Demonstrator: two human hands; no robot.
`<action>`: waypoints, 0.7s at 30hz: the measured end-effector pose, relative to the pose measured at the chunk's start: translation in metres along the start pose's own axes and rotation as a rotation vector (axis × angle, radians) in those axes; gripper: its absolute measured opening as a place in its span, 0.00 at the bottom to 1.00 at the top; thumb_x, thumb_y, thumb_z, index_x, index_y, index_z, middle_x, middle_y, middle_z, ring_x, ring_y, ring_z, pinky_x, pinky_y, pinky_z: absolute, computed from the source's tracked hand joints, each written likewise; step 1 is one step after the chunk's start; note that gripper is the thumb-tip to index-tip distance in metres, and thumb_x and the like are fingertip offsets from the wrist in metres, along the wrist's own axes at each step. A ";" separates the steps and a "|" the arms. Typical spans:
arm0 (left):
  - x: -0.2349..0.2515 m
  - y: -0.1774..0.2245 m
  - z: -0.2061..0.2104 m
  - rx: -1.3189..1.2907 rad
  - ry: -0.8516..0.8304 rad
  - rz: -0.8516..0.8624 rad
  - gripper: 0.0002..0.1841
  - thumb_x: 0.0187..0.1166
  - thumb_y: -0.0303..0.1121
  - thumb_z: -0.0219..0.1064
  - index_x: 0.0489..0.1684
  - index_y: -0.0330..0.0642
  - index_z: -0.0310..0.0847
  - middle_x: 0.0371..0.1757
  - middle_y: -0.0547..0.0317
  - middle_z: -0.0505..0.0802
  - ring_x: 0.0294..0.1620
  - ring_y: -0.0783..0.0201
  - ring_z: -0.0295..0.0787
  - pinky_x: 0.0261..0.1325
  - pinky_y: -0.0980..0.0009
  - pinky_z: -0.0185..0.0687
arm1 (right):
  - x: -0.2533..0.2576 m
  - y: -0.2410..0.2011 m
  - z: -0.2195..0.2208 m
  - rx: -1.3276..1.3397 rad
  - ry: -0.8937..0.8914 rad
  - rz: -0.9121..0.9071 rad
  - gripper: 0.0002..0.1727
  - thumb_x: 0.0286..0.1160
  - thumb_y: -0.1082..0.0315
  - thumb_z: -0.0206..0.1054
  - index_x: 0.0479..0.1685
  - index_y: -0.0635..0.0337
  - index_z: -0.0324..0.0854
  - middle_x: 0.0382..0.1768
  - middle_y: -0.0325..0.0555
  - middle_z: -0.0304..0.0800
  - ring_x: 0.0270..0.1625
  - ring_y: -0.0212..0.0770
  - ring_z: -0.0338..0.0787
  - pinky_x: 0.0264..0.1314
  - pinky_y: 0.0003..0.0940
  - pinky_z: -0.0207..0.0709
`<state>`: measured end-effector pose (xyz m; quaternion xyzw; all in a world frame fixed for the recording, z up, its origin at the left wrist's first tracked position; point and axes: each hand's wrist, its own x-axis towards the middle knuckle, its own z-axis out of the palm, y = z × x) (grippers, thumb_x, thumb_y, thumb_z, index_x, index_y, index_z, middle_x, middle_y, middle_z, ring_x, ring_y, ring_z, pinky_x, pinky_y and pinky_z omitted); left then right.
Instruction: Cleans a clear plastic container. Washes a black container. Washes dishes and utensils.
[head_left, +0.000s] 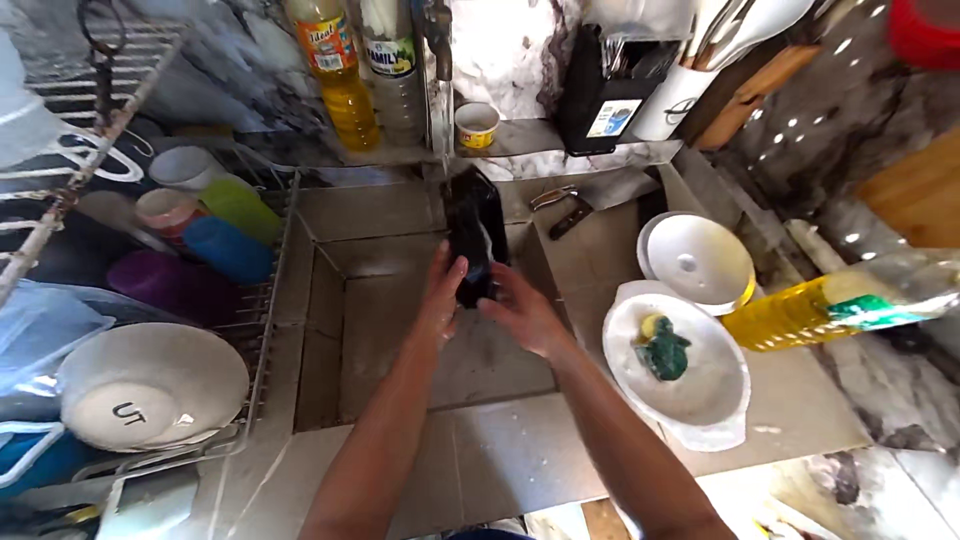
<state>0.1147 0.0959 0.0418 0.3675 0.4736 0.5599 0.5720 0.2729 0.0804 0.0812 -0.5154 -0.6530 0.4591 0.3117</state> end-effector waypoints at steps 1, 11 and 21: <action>-0.005 0.009 0.001 0.072 -0.021 0.017 0.33 0.93 0.44 0.50 0.96 0.54 0.43 0.87 0.49 0.70 0.79 0.56 0.74 0.76 0.55 0.73 | 0.017 -0.002 0.015 0.106 0.015 0.004 0.30 0.85 0.71 0.62 0.86 0.66 0.63 0.70 0.65 0.83 0.65 0.52 0.89 0.69 0.48 0.82; 0.000 0.002 -0.017 0.130 0.217 0.139 0.32 0.90 0.25 0.54 0.94 0.39 0.49 0.88 0.41 0.68 0.81 0.54 0.75 0.78 0.57 0.74 | 0.068 -0.021 0.051 0.339 0.187 0.122 0.34 0.80 0.76 0.66 0.86 0.58 0.60 0.71 0.59 0.77 0.59 0.50 0.84 0.56 0.47 0.80; 0.018 -0.017 -0.048 -0.490 0.035 -0.412 0.38 0.89 0.66 0.29 0.68 0.45 0.75 0.49 0.51 0.93 0.49 0.57 0.92 0.50 0.57 0.90 | 0.071 0.010 0.015 0.722 0.258 -0.062 0.45 0.72 0.89 0.52 0.91 0.43 0.50 0.88 0.45 0.65 0.70 0.43 0.84 0.58 0.43 0.84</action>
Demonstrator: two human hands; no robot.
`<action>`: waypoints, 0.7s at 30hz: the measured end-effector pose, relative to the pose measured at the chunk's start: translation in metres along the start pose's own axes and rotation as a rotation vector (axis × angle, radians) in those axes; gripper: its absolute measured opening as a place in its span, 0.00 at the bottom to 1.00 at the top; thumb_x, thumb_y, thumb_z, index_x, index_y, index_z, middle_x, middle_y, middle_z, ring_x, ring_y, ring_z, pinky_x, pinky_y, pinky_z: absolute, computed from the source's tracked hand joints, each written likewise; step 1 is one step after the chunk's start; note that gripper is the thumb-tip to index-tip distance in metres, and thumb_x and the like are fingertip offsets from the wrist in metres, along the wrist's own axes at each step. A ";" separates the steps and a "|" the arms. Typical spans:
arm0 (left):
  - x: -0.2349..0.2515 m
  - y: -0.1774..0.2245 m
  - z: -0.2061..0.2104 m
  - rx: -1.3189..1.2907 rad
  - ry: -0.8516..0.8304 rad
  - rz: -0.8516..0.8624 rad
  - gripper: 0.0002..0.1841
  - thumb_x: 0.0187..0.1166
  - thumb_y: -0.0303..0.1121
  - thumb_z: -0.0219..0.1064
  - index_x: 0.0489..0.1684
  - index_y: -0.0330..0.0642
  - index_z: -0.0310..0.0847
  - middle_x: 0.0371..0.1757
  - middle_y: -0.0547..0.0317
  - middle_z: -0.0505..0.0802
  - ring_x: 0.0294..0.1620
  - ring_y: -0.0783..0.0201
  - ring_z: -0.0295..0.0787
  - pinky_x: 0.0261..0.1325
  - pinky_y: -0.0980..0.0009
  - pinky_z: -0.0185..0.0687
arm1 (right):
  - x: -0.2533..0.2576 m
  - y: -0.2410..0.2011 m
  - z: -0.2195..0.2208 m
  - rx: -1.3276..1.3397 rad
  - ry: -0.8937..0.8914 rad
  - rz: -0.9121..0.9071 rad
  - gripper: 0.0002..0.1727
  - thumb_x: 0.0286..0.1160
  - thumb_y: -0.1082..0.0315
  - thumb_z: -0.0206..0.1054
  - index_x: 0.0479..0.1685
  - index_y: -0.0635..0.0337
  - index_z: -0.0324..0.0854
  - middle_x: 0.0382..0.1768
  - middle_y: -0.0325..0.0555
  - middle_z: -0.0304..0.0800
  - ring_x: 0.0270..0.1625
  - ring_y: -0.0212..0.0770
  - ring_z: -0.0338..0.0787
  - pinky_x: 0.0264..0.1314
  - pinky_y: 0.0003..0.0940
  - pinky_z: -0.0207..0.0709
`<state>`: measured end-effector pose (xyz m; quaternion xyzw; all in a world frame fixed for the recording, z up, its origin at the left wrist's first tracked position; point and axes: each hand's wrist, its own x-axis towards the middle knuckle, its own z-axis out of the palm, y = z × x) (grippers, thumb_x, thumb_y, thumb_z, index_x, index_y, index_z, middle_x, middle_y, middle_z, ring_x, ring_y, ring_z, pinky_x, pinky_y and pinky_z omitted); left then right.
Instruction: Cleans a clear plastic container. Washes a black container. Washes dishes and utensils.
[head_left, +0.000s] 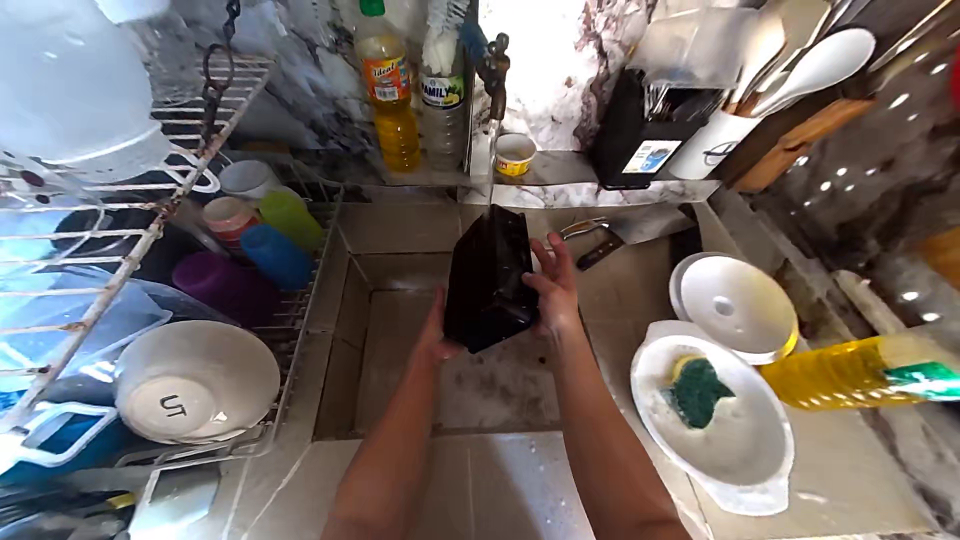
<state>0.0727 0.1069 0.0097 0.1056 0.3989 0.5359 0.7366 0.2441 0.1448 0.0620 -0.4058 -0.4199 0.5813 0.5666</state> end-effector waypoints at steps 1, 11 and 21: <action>0.005 0.002 0.004 -0.060 -0.022 0.033 0.36 0.89 0.65 0.32 0.67 0.46 0.76 0.48 0.51 0.93 0.49 0.57 0.93 0.50 0.58 0.91 | 0.003 0.004 -0.006 0.028 -0.012 0.026 0.44 0.76 0.87 0.50 0.93 0.43 0.48 0.88 0.45 0.64 0.72 0.42 0.83 0.61 0.43 0.83; 0.031 0.051 0.003 0.405 0.148 0.464 0.28 0.91 0.50 0.54 0.86 0.50 0.62 0.65 0.49 0.89 0.60 0.57 0.88 0.61 0.55 0.86 | 0.038 0.019 0.024 0.025 0.130 0.304 0.28 0.91 0.45 0.54 0.68 0.62 0.78 0.50 0.52 0.90 0.50 0.42 0.90 0.54 0.42 0.86; 0.071 0.027 0.071 0.516 0.182 0.726 0.35 0.95 0.52 0.28 0.94 0.36 0.45 0.89 0.36 0.64 0.89 0.50 0.62 0.90 0.52 0.57 | 0.041 0.004 0.031 -0.378 -0.006 -0.126 0.19 0.93 0.55 0.56 0.54 0.64 0.82 0.35 0.42 0.86 0.35 0.28 0.85 0.45 0.30 0.83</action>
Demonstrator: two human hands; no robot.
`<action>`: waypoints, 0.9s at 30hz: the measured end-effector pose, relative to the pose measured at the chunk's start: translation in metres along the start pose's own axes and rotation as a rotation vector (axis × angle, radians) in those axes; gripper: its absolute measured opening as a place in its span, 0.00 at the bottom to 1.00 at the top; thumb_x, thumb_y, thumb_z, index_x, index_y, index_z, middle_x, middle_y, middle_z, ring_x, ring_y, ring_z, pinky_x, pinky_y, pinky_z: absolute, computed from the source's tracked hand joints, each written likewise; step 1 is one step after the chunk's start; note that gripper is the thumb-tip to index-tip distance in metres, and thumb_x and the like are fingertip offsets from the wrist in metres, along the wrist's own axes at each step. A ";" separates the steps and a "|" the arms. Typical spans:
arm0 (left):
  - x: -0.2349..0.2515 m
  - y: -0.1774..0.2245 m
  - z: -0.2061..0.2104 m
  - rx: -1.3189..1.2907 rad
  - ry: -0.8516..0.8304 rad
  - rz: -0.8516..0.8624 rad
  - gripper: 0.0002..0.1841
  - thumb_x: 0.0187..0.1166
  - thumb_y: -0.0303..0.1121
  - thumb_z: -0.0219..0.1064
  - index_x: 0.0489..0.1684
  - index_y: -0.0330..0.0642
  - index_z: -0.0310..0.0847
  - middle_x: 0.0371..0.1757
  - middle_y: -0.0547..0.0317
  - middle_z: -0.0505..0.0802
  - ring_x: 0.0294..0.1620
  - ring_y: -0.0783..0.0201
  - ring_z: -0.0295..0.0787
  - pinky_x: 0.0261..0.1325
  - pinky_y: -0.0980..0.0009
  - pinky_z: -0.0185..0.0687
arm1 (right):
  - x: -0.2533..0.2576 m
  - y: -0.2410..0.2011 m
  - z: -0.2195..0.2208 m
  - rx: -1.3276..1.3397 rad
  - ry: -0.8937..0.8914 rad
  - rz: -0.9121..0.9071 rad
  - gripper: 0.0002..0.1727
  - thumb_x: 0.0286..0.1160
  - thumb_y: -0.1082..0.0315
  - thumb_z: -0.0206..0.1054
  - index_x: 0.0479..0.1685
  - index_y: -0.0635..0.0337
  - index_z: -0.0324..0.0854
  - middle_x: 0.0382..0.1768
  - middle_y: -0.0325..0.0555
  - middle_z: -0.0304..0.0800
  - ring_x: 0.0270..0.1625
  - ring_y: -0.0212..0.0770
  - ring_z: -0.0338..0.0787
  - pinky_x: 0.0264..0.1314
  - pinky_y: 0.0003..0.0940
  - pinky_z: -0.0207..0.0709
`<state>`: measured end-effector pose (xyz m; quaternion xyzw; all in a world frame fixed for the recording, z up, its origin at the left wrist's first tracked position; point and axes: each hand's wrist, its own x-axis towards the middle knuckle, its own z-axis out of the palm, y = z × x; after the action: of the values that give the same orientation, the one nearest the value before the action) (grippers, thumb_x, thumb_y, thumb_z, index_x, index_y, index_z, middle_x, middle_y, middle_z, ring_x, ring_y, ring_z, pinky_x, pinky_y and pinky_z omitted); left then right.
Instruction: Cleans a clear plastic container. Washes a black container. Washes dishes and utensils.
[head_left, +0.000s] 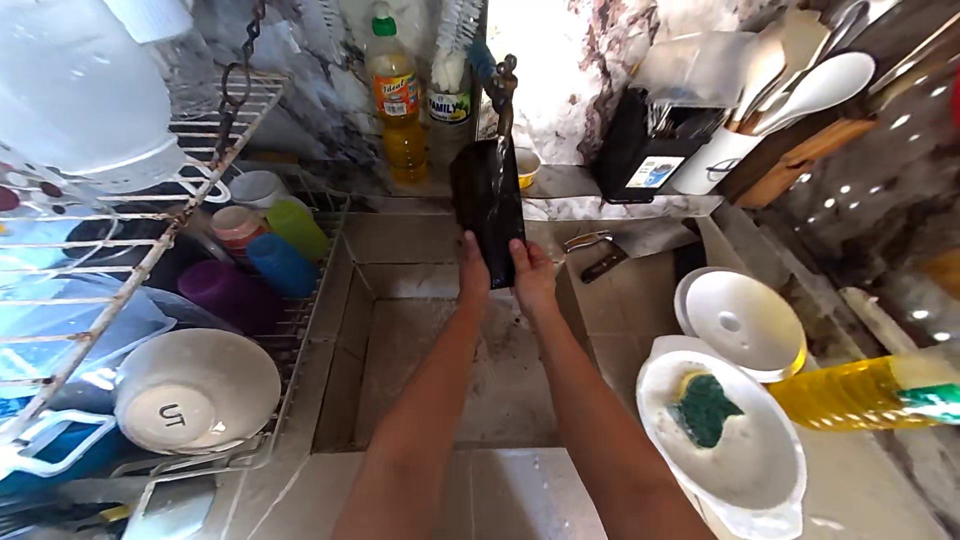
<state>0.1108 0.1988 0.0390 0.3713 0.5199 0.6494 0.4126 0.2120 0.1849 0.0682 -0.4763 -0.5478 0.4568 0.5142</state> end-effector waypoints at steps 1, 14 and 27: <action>-0.004 0.007 0.005 -0.074 -0.051 -0.037 0.38 0.93 0.57 0.24 0.92 0.39 0.51 0.86 0.40 0.71 0.84 0.54 0.70 0.86 0.53 0.65 | 0.002 -0.002 -0.001 -0.052 -0.019 -0.042 0.19 0.93 0.57 0.55 0.54 0.65 0.82 0.36 0.43 0.87 0.37 0.28 0.86 0.47 0.30 0.84; -0.044 0.012 -0.073 -0.162 0.062 -0.243 0.35 0.92 0.48 0.54 0.94 0.52 0.40 0.69 0.45 0.82 0.58 0.59 0.85 0.58 0.61 0.84 | -0.029 -0.012 0.014 -0.973 -0.718 -0.069 0.20 0.93 0.65 0.53 0.72 0.64 0.81 0.62 0.69 0.88 0.70 0.68 0.85 0.74 0.65 0.73; -0.045 0.037 -0.143 -0.141 0.125 -0.394 0.28 0.95 0.51 0.44 0.89 0.48 0.54 0.73 0.47 0.81 0.57 0.57 0.87 0.56 0.61 0.85 | -0.033 -0.010 -0.023 -1.169 -0.790 -0.081 0.22 0.94 0.56 0.53 0.72 0.58 0.83 0.62 0.64 0.91 0.75 0.64 0.82 0.89 0.76 0.35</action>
<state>-0.0080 0.1001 0.0461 0.1919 0.5603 0.6127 0.5233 0.2345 0.1509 0.0751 -0.4523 -0.8662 0.2070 -0.0467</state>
